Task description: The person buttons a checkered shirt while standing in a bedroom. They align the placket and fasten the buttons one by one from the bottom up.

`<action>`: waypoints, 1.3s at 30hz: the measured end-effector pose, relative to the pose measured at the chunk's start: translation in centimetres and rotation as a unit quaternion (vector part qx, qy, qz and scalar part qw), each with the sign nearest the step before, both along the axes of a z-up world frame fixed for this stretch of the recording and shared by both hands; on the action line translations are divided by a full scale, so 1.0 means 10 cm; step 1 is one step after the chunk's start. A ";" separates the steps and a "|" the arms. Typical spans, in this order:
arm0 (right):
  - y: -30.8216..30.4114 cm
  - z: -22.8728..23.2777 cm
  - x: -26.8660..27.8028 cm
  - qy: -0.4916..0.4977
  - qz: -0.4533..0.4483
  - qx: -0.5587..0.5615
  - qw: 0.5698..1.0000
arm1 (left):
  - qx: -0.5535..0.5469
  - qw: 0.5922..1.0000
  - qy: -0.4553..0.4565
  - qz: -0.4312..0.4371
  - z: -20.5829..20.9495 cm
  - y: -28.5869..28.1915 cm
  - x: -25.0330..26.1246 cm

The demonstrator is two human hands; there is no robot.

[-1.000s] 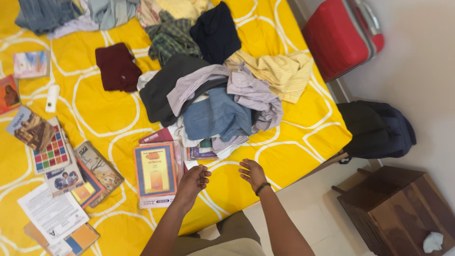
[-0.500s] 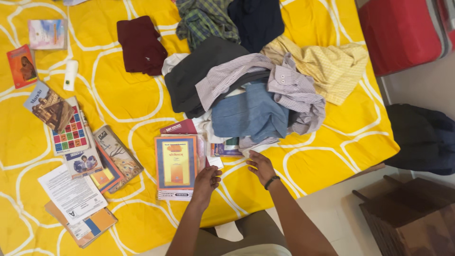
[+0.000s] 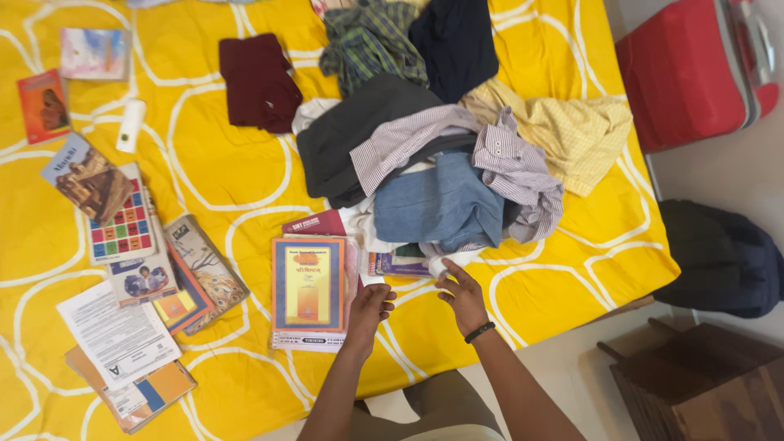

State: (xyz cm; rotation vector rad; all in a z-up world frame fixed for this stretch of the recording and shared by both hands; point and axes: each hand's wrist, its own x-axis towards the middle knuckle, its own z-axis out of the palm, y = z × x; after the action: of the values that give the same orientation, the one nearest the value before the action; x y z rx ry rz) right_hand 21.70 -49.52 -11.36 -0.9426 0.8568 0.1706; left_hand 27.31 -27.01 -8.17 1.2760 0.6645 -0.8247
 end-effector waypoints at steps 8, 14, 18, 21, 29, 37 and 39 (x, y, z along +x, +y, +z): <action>-0.13 2.01 0.85 -0.258 0.008 -0.092 0.962 | -0.015 0.964 -0.265 -0.004 0.89 -0.18 0.50; -0.14 3.55 0.92 -0.405 0.053 -0.117 0.905 | 0.075 0.858 -0.499 -0.093 2.14 -0.43 0.69; -0.12 4.28 0.79 -0.524 0.087 -0.083 0.843 | 0.136 0.738 -0.646 -0.141 2.61 -0.62 0.62; -0.09 4.69 0.59 -0.583 0.102 -0.088 0.802 | 0.179 0.701 -0.678 -0.133 2.74 -0.65 0.54; 0.05 5.13 0.03 -0.640 0.136 -0.091 0.751 | 0.198 0.680 -0.698 -0.109 3.11 -0.66 0.34; 0.07 5.22 -0.18 -0.636 0.162 -0.091 0.749 | 0.021 0.685 -0.690 -0.235 3.30 -0.74 -0.17; 0.09 5.22 -0.20 -0.636 0.154 -0.098 0.750 | 0.019 0.723 -0.641 -0.258 3.23 -0.77 -0.14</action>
State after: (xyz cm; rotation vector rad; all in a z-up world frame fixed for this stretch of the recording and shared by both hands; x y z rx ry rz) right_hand 19.69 -48.59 40.81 -1.1157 -0.5787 -0.2904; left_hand 25.92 -34.68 24.13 1.7220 -0.8398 -0.1641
